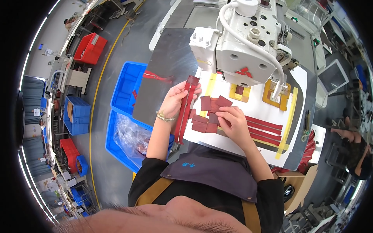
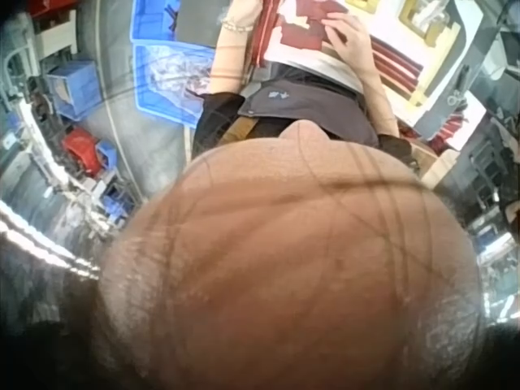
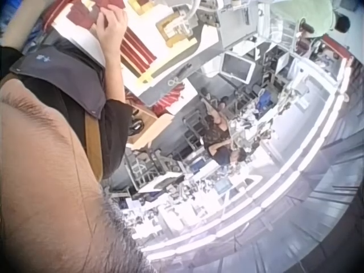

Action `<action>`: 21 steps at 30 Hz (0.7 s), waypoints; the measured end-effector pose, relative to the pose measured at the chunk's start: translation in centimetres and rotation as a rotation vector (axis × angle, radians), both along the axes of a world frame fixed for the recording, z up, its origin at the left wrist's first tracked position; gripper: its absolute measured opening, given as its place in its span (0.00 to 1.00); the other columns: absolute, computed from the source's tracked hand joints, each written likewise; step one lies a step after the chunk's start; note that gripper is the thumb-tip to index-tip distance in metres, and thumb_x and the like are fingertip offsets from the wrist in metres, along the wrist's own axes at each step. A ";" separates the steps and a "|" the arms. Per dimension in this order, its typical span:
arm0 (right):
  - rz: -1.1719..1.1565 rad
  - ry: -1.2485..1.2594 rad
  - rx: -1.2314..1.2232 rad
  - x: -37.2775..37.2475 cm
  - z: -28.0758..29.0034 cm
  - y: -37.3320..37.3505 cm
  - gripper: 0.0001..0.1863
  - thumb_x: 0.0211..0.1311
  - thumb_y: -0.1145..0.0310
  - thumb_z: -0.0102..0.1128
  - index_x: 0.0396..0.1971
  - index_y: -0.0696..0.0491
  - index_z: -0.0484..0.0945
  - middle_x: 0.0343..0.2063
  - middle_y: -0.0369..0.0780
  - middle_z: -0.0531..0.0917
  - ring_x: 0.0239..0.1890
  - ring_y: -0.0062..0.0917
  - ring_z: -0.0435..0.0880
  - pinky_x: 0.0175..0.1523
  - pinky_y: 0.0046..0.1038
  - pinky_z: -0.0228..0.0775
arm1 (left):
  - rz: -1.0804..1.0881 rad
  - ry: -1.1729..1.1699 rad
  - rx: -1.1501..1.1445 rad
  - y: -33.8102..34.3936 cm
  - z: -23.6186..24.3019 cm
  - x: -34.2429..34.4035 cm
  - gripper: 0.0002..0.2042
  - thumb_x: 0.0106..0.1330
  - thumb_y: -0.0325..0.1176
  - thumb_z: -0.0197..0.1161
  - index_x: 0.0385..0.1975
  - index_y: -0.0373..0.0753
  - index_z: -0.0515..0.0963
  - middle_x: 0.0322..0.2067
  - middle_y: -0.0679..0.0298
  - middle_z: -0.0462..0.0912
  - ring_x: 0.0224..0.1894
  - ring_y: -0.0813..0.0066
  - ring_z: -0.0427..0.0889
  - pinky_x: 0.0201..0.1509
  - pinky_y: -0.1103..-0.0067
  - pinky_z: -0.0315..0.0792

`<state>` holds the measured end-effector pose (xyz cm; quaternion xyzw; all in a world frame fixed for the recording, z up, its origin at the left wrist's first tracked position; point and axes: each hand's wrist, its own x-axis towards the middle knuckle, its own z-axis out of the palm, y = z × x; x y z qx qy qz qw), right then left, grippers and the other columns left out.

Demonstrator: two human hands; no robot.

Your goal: The recorder is sewing small leather patches onto long straps using an industrial sewing machine.

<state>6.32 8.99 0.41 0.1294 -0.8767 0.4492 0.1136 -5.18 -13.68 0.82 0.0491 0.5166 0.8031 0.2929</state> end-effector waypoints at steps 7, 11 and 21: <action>-0.005 0.001 0.012 0.5 0.7 0.3 0.07 0.52 0.79 0.63 0.33 0.57 0.82 0.38 0.39 0.82 0.41 0.32 0.77 0.47 0.30 0.69 | -0.025 -0.003 0.000 -0.1 0.1 -0.1 0.24 0.63 0.14 0.41 0.62 0.27 0.61 0.56 0.51 0.73 0.58 0.67 0.75 0.58 0.78 0.72; -0.004 -0.016 0.010 0.6 0.9 0.3 0.07 0.52 0.78 0.63 0.33 0.57 0.82 0.37 0.39 0.82 0.40 0.31 0.77 0.47 0.30 0.69 | -0.033 -0.003 -0.013 -0.2 -0.1 -0.3 0.26 0.60 0.12 0.40 0.62 0.27 0.61 0.57 0.50 0.73 0.58 0.65 0.75 0.59 0.77 0.72; -0.046 0.024 0.051 1.2 1.1 1.2 0.07 0.53 0.78 0.62 0.33 0.57 0.82 0.35 0.38 0.83 0.39 0.30 0.78 0.49 0.29 0.65 | -0.030 -0.034 0.057 -0.6 -1.4 -1.0 0.33 0.50 0.09 0.38 0.63 0.26 0.60 0.54 0.50 0.75 0.56 0.67 0.76 0.60 0.78 0.70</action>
